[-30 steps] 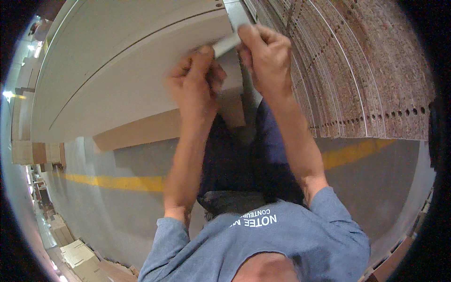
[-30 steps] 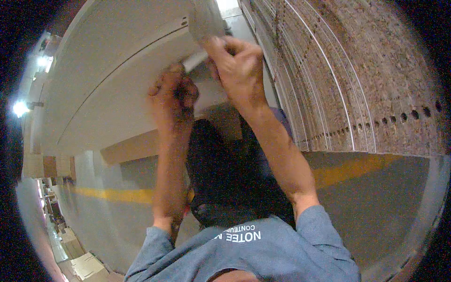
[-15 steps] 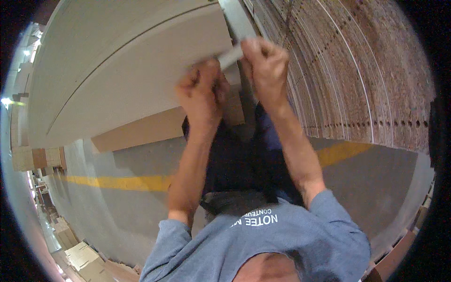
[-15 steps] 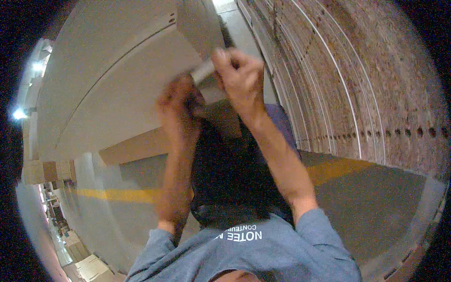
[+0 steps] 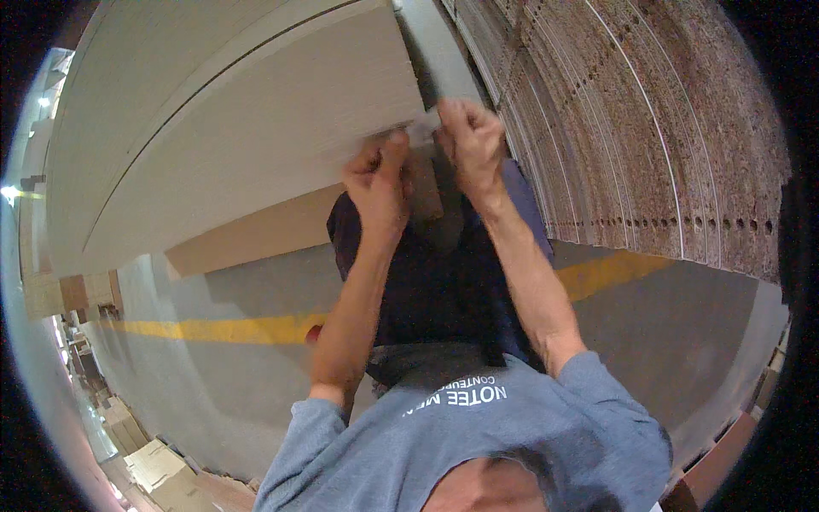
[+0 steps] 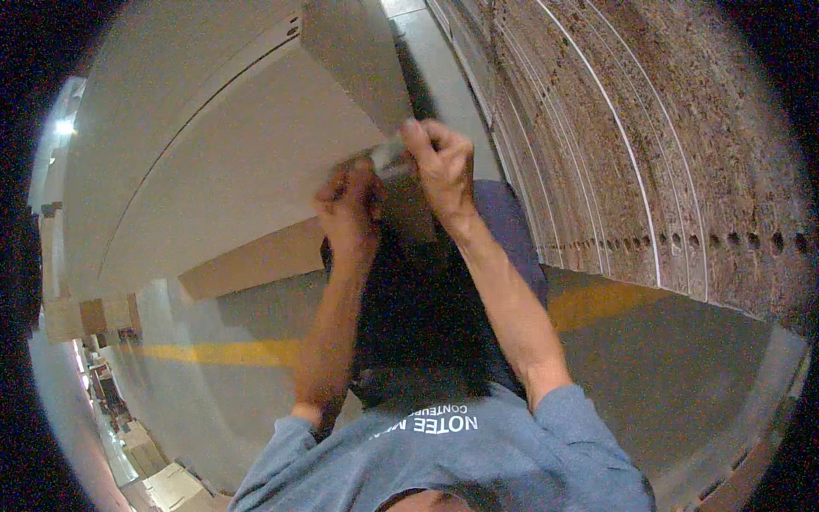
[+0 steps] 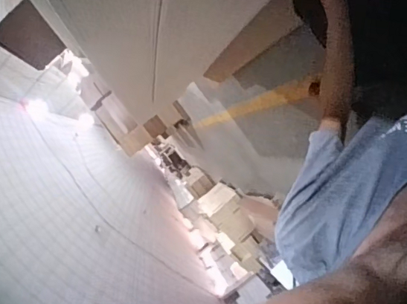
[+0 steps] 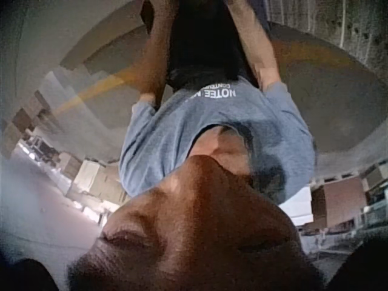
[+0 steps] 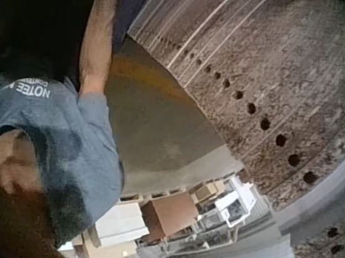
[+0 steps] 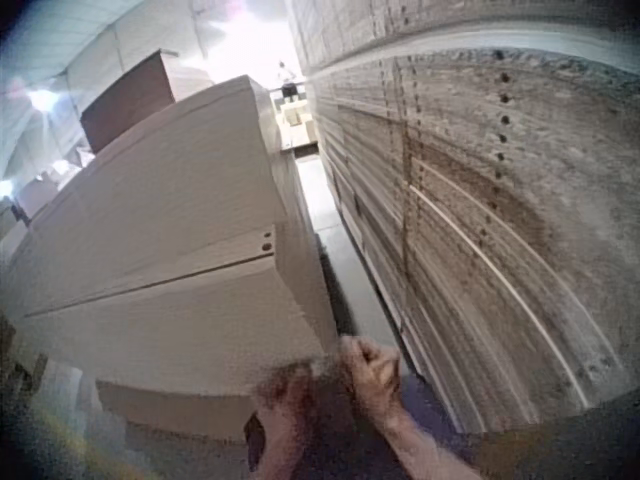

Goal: The person peels and applies a thin white strip to the edge of a stack of large white panels and then uses a small blade to scrape the edges and corners of the panels while kneeling on the floor.

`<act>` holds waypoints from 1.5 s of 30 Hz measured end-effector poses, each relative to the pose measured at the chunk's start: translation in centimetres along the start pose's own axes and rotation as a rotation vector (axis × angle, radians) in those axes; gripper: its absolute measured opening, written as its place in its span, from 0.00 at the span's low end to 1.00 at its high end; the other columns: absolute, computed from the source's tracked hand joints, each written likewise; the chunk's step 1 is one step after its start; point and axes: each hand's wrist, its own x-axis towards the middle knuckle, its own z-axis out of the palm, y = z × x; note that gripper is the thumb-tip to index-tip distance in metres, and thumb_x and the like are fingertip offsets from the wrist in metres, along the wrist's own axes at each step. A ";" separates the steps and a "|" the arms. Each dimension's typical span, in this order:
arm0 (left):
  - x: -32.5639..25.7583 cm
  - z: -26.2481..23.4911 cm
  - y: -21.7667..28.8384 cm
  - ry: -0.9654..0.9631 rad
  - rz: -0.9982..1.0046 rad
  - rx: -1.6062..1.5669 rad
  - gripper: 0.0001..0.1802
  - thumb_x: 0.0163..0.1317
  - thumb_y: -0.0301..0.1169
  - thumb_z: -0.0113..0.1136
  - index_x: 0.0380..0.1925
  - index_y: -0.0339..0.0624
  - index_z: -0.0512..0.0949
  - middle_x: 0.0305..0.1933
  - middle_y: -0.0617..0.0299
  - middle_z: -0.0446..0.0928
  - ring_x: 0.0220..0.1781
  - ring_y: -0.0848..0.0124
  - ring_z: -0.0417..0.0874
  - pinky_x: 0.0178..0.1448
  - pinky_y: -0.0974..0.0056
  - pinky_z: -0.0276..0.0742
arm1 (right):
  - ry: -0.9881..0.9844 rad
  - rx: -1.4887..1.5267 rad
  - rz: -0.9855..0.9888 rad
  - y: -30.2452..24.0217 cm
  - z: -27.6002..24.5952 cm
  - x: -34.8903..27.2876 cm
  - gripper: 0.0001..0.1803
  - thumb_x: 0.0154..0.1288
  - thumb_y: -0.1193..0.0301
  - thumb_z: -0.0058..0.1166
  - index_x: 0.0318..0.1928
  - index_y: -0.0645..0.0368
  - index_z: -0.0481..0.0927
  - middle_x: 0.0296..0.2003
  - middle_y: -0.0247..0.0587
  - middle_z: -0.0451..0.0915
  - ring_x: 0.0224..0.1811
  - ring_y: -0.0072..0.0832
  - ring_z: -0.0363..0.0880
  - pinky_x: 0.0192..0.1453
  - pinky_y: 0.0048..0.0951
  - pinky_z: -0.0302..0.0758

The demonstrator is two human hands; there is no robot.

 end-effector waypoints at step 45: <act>-5.1 4.9 12.2 -0.131 0.145 -0.277 0.13 0.61 0.31 0.57 0.20 0.36 0.75 0.18 0.58 0.75 0.15 0.74 0.71 0.20 0.70 0.64 | -0.183 0.109 -0.172 -14.0 4.5 1.7 0.14 0.65 0.68 0.54 0.21 0.56 0.75 0.14 0.20 0.66 0.13 0.08 0.55 0.15 0.19 0.48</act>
